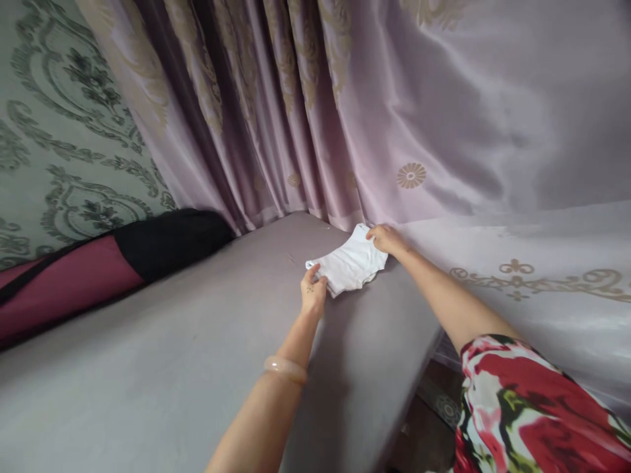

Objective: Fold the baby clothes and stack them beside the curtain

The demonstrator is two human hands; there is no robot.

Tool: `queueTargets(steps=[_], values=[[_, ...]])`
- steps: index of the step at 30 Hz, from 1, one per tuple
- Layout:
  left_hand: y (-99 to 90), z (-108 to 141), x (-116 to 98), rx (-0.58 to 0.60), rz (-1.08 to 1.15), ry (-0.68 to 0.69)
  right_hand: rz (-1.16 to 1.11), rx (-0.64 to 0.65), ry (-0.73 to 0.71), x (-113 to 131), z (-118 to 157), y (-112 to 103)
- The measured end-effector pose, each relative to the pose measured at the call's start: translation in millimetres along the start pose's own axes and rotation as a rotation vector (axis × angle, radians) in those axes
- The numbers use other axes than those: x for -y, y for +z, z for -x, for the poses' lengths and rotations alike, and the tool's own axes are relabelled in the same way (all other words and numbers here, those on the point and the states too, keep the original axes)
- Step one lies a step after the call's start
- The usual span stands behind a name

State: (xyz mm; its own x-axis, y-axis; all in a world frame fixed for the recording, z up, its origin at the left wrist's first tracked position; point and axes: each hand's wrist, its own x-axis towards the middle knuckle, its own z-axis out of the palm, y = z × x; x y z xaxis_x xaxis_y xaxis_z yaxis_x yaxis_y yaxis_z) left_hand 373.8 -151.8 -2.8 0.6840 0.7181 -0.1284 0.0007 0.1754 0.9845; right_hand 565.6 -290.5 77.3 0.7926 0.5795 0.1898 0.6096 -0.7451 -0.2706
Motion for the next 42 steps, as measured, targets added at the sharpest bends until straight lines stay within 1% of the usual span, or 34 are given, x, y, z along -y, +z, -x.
queueTargets(steps=[1,2,5,7,9,11,13,17,20,23,25,29,32,34,37,40,42], values=[[-2.8,1.1,6.4,-0.006,-0.087,0.042,0.055,0.022,-0.007,-3.4,-1.9,5.9],[-6.5,2.2,12.1,-0.015,-0.192,0.111,0.103,0.040,-0.012,-6.7,-3.0,12.6],[-19.3,4.7,24.2,-0.007,-0.490,0.403,0.271,0.069,-0.049,-16.8,-2.1,33.5],[-25.9,5.4,29.9,0.000,-0.607,0.530,0.331,0.050,-0.063,-23.0,0.3,44.7],[-29.8,5.6,35.1,-0.033,-0.653,0.573,0.347,0.018,-0.065,-27.7,2.4,52.1],[-31.4,5.9,39.9,-0.105,-0.660,0.577,0.348,-0.006,-0.064,-30.7,3.2,56.5],[-31.5,6.3,43.1,-0.149,-0.655,0.593,0.343,-0.016,-0.052,-32.3,2.8,59.2],[-30.7,7.1,43.9,-0.140,-0.658,0.629,0.342,-0.023,-0.018,-31.9,1.6,62.3],[-30.2,7.2,42.4,-0.139,-0.660,0.617,0.350,-0.027,0.017,-23.3,3.6,63.1],[-29.2,7.0,40.4,-0.142,-0.656,0.587,0.344,-0.053,0.004,0.1,9.9,65.3],[-28.3,6.9,37.6,-0.142,-0.641,0.555,0.313,-0.068,-0.082,23.9,17.1,70.1],[-28.8,9.1,27.8,-0.150,-0.622,0.439,0.215,-0.058,-0.352,74.9,37.1,90.4],[-34.5,15.2,19.8,-0.112,-0.654,0.344,0.161,-0.036,-0.520,98.4,50.8,109.3],[-42.4,21.4,15.6,-0.058,-0.676,0.284,0.141,-0.037,-0.557,104.2,55.1,119.2],[-61.3,33.9,9.8,0.047,-0.666,0.211,0.121,-0.066,-0.613,103.5,52.4,128.8],[-87.7,50.4,2.1,0.183,-0.597,0.167,0.052,-0.141,-0.656,95.5,42.1,138.9],[-108.7,62.6,-3.8,0.251,-0.594,0.150,-0.027,-0.152,-0.697,85.8,31.8,151.6]])
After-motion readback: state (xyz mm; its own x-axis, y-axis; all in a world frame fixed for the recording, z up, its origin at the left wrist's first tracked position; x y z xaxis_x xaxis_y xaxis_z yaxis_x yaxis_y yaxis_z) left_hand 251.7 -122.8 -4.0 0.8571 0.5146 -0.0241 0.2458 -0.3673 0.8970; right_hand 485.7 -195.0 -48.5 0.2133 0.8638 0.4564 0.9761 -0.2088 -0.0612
